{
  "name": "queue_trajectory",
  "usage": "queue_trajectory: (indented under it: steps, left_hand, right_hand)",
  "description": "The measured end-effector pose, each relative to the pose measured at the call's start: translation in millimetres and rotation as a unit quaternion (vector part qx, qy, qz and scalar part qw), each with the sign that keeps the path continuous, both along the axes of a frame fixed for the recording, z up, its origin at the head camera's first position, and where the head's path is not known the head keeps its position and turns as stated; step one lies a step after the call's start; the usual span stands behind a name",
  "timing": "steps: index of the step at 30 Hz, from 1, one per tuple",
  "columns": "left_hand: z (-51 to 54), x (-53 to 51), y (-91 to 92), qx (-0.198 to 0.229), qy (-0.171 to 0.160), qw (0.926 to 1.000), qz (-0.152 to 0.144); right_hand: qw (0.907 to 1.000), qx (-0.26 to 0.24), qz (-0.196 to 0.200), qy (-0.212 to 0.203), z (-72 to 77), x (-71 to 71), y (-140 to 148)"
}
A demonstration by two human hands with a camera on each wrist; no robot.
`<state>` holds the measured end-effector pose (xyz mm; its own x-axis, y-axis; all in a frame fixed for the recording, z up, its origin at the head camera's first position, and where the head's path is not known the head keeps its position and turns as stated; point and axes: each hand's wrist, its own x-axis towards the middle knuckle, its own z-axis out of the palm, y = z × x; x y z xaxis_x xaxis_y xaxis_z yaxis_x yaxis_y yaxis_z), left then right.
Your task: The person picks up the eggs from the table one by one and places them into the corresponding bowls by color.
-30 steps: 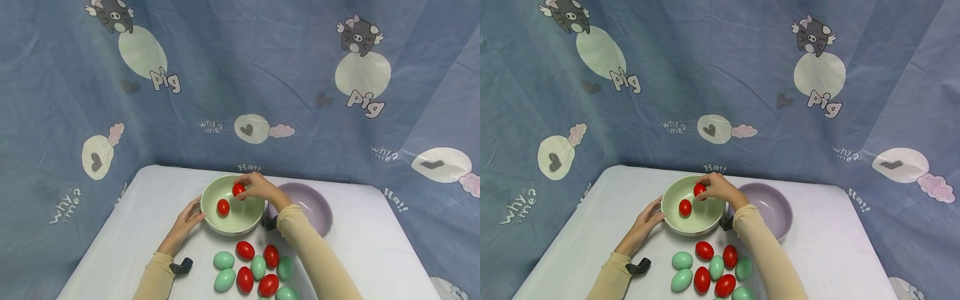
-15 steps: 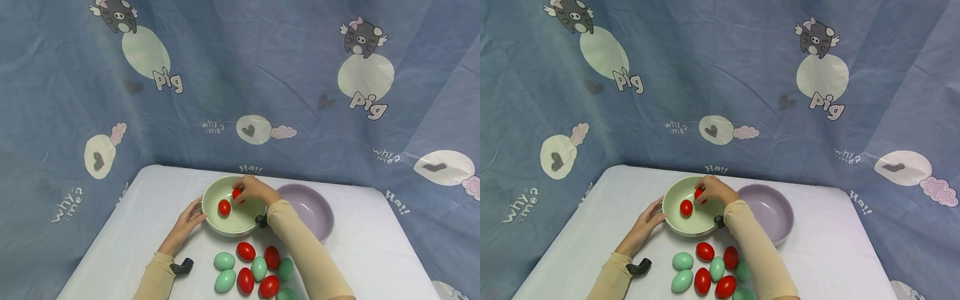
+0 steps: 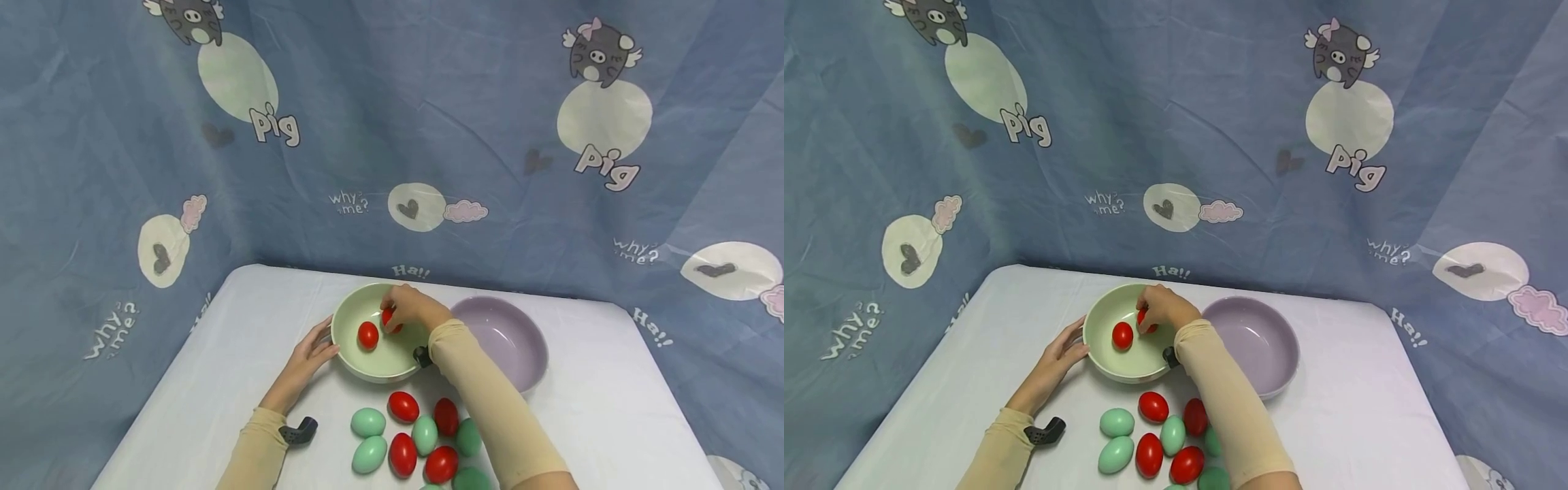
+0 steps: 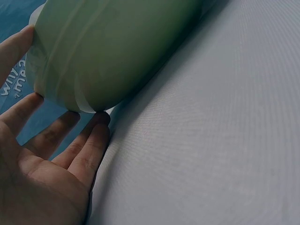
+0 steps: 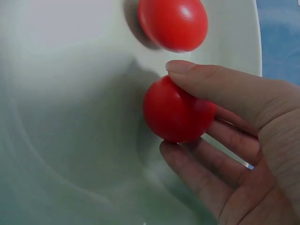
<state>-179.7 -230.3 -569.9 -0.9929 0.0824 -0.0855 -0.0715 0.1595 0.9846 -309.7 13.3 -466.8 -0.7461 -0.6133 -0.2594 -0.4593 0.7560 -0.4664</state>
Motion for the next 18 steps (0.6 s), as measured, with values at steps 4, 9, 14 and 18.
queue_trajectory:
  steps: [4, 9, 14, 18]
  left_hand:
    - [0.3, -0.3, 0.5, -0.004, -0.005, 1.0000, 0.002]
    - [1.3, -0.4, 1.3, 0.005, 0.005, 1.0000, -0.002]
    - [1.6, -0.7, 1.4, 0.002, 0.006, 1.0000, -0.001]
    - [1.8, 0.0, 1.1, -0.004, -0.002, 1.0000, 0.003]
  right_hand:
    - [0.9998, 0.019, 0.000, 0.004, -0.4, 0.1, -3.1]
    - [0.9996, 0.029, 0.001, 0.006, -1.9, 0.3, -4.3]
    - [0.9995, 0.030, 0.003, 0.009, 1.2, 2.0, -2.8]
    - [0.9996, 0.020, 0.014, 0.013, 6.7, 4.1, 2.0]
